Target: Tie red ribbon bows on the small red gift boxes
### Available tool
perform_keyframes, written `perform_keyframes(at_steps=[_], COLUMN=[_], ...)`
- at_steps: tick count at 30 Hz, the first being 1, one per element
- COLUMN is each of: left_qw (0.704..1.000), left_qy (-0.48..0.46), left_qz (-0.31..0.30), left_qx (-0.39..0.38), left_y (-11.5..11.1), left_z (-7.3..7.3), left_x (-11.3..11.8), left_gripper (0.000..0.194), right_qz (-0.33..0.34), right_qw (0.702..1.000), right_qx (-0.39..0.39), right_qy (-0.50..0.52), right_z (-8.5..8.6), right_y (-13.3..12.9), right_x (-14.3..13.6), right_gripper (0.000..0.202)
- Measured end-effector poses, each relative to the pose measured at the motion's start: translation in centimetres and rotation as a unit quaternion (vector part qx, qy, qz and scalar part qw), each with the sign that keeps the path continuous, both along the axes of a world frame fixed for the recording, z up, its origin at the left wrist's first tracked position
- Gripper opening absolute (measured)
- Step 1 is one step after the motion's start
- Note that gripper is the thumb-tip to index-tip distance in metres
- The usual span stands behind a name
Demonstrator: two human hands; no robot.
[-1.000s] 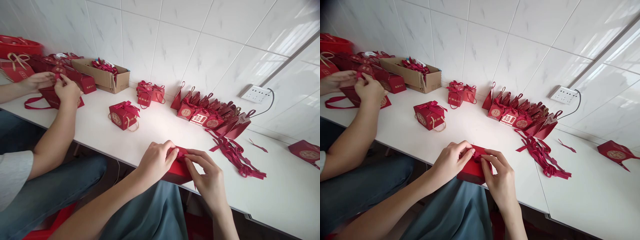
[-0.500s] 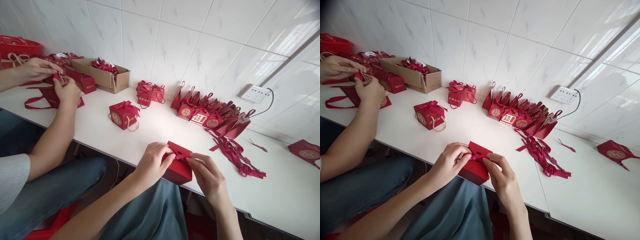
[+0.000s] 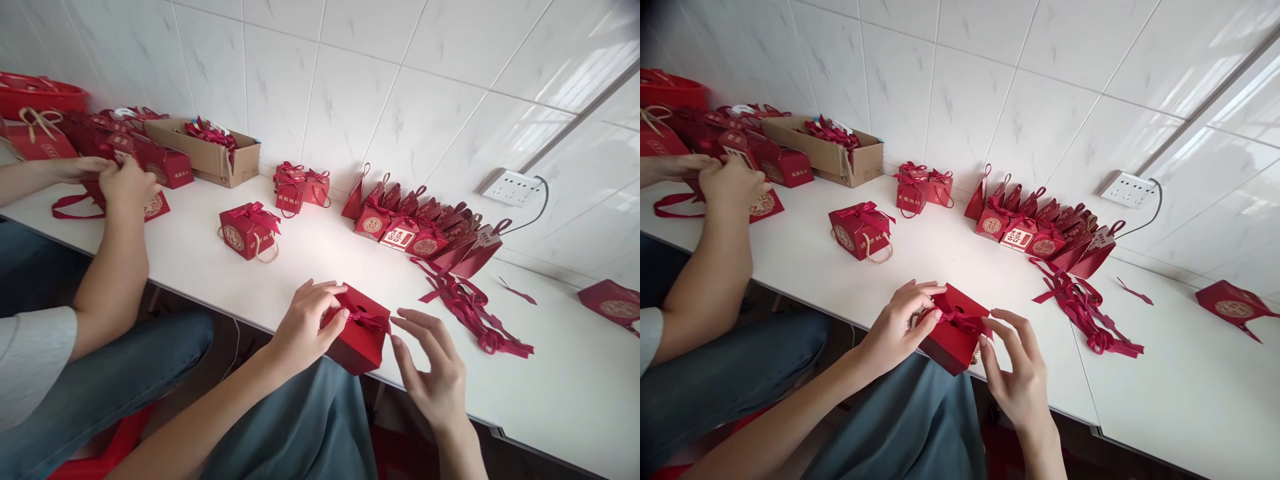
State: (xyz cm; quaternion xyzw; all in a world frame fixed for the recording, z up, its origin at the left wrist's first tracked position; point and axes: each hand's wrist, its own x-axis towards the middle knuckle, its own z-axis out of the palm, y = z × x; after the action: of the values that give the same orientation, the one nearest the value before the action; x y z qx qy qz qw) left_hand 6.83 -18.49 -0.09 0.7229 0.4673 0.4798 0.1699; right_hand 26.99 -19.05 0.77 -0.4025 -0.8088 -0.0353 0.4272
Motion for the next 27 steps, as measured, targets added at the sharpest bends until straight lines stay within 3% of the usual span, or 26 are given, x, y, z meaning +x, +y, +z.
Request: perform_keyframes(at_steps=[3,9,16,19,27], left_qw=[1.0,0.993,0.993,0.995,0.999], left_qy=[0.008,0.065,0.063,0.042,-0.012], left_qz=[0.019,0.084,0.086,0.073,0.046], left_qx=[0.014,0.051,0.056,0.047,0.017], left_y=[0.1,-0.1,-0.2,-0.3,0.0], left_z=[-0.1,-0.6,-1.2,-1.2,-1.0], left_x=[0.1,0.4,1.0,1.3,1.6], left_gripper=[0.012,0.011,0.012,0.014,0.018], right_qz=[-0.033,-0.034,0.017,0.017,-0.01], right_qw=[0.998,0.989,0.959,0.956,0.953], right_qx=[-0.043,-0.134,-0.277,-0.288,-0.298], right_qy=[0.043,0.057,-0.048,-0.054,0.049], right_z=[0.7,2.1,3.8,3.8,2.1], right_y=[-0.6,1.1,4.5,4.7,4.8], right_x=[-0.4,-1.4,-4.5,-4.8,-4.2], right_gripper=[0.009,0.019,0.019,0.016,0.022])
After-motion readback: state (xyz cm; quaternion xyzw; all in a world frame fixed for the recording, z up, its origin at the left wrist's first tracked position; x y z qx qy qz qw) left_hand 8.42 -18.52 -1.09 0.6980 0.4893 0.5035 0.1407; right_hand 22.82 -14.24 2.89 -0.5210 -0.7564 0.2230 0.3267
